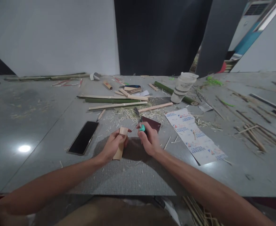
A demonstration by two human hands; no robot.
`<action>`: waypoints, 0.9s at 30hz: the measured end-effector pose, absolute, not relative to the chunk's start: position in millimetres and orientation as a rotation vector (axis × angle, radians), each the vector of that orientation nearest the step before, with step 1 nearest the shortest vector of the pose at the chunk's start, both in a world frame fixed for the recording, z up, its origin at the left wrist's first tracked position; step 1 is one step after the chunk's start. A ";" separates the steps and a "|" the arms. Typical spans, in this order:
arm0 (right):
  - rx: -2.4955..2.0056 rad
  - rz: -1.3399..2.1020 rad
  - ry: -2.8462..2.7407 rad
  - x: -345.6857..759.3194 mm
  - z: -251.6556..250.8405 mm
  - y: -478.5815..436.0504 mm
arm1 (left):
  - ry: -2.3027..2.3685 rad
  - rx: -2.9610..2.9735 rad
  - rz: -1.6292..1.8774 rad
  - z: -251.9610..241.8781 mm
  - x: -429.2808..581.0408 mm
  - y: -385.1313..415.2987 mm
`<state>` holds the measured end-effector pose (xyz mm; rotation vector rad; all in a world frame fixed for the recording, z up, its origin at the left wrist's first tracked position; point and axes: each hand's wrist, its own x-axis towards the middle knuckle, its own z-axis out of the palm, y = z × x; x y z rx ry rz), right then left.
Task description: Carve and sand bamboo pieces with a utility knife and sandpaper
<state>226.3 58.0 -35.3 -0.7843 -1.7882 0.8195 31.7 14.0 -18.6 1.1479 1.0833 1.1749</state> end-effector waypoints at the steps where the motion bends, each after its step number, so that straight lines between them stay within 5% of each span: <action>1: -0.777 0.819 -1.788 225.9 -34.6 58.0 | 1.084 1.153 1.179 -18.8 32.2 14.3; 27: -0.648 0.784 -1.795 213.5 -28.7 46.3 | 1.045 1.183 1.310 -29.1 33.8 12.6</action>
